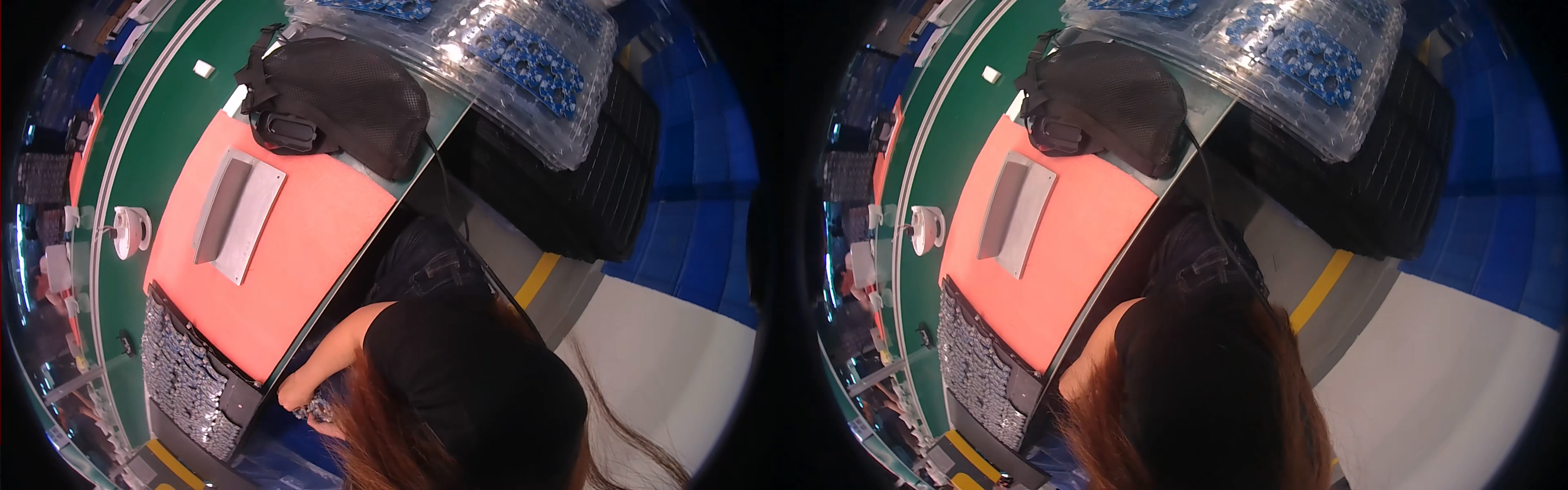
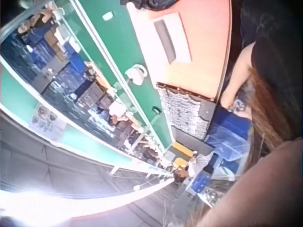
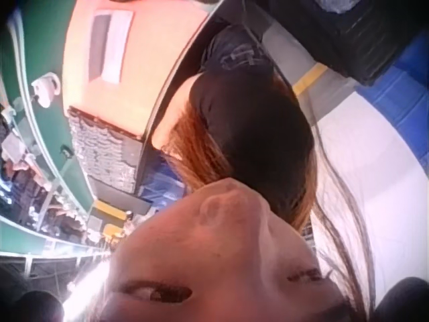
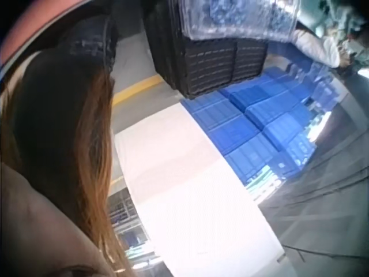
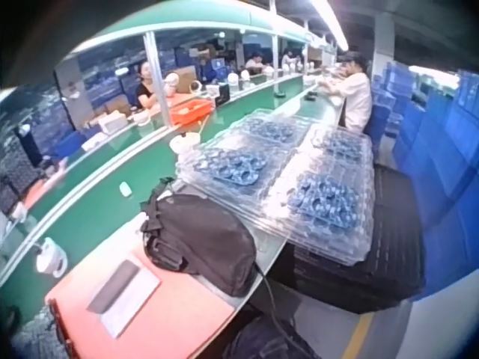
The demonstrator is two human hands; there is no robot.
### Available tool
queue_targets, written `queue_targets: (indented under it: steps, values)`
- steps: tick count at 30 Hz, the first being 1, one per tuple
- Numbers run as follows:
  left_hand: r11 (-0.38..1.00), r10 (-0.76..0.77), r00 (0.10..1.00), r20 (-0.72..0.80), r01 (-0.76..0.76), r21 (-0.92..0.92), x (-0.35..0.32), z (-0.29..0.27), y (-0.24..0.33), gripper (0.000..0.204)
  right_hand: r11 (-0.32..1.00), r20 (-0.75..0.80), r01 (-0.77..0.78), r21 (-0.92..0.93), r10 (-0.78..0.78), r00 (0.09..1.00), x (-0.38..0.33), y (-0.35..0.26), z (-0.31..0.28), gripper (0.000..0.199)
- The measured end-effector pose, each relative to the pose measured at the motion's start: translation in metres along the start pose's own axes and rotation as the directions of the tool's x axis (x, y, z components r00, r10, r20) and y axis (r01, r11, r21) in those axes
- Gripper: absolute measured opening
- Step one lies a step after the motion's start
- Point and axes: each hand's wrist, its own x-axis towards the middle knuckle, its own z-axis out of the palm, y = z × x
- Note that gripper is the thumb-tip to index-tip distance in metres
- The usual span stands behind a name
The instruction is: Sorting and inspecting circuit board panels on an assembly line.
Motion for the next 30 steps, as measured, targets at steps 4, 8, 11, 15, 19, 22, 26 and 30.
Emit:
queue_targets:
  steps: [4, 8, 11, 15, 19, 22, 26, 30]
  values:
    - [0.995, -0.036, 0.997, -0.061, 0.03, -0.096, -0.015, -0.007, -0.038, 0.048, 0.984, -0.008, -0.065, 0.168, 0.067, 0.998, -0.001, -0.009, -0.008, 0.018]
    - [0.981, -0.092, 0.989, -0.117, 0.07, -0.179, -0.029, -0.005, -0.074, 0.048, 0.996, 0.045, -0.03, 0.086, 0.026, 0.999, -0.014, -0.014, -0.007, 0.017]
    - [0.963, -0.097, 0.985, -0.144, 0.056, -0.265, -0.037, 0.008, -0.092, 0.048, 0.979, 0.077, -0.017, 0.203, 0.001, 0.997, -0.014, -0.016, -0.011, 0.011]
    - [0.929, -0.13, 0.968, -0.216, 0.043, -0.368, -0.04, 0.022, -0.118, 0.048, 0.979, 0.076, 0.018, 0.204, -0.034, 0.997, -0.022, -0.012, 0.001, 0.009]
    - [0.913, -0.151, 0.884, -0.442, -0.047, -0.406, -0.062, 0.014, -0.121, 0.046, 0.965, -0.001, 0.133, 0.225, -0.136, 0.991, -0.012, -0.025, 0.018, 0.008]
    - [0.958, -0.144, 0.789, -0.597, -0.041, -0.285, -0.069, 0.004, -0.159, 0.051, 0.955, 0.032, 0.165, 0.246, -0.179, 0.983, -0.028, -0.029, 0.029, 0.013]
    - [0.924, -0.138, 0.685, -0.716, -0.171, -0.343, -0.094, 0.021, -0.162, 0.04, 0.929, 0.177, 0.125, 0.348, -0.196, 0.965, -0.025, -0.043, 0.028, 0.018]
    - [0.908, -0.133, 0.668, -0.732, -0.215, -0.361, -0.093, 0.032, -0.159, 0.034, 0.908, 0.074, 0.138, 0.397, -0.181, 0.981, -0.021, -0.037, 0.025, 0.008]
